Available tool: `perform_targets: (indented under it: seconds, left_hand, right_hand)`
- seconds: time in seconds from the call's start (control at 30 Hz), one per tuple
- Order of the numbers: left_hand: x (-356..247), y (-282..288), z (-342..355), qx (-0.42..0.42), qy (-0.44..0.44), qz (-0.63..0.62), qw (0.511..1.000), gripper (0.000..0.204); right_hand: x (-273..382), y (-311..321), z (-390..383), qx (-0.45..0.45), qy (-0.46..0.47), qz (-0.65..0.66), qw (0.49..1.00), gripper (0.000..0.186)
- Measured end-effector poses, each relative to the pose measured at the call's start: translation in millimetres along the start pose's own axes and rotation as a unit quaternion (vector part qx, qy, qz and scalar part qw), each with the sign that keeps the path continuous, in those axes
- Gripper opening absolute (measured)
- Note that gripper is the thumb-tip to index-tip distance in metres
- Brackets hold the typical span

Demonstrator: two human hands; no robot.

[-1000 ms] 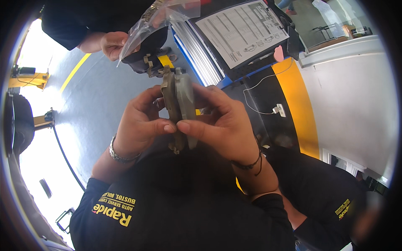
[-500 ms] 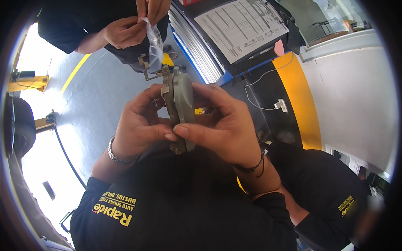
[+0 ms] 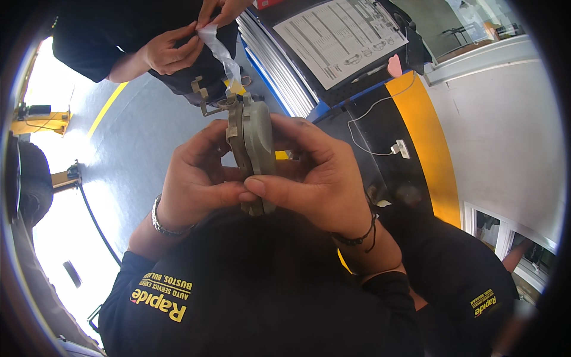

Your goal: The person writes on a service form, then unpacks brake pads from a box. They compare the new pads to the old ones, attach small metal clips to the new pads, and place the new pads into the brake caliper on a lifted vehicle.

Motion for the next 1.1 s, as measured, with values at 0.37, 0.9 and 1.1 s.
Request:
perform_targets:
  seconds: [0.37, 0.9, 1.1]
  left_hand:
    - [-6.1, 7.8, -0.9, 0.004, -0.054, 0.156, 0.986, 0.077]
    - [-17.8, 23.1, 13.4, 0.055, -0.446, 0.295, 0.843, 0.063]
    - [-25.9, 17.1, 5.8, 0.037, -0.454, 0.297, 0.839, 0.061]
  right_hand:
    - [1.2, -0.9, 3.9, 0.005, 0.023, -0.023, 0.999, 0.067]
    - [29.4, -19.6, 4.8, 0.076, 0.322, -0.399, 0.855, 0.069]
    - [27.3, -24.4, 3.7, 0.09, 0.343, -0.378, 0.855, 0.067]
Point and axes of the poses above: each hand's wrist, its own z-axis towards the middle knuckle, its own y-axis out of the back of the hand, x = y × z, the point moved 1 cm from there along z, towards the middle knuckle, and after that the axes turned 3 degrees about z, right-handed, at the moved point
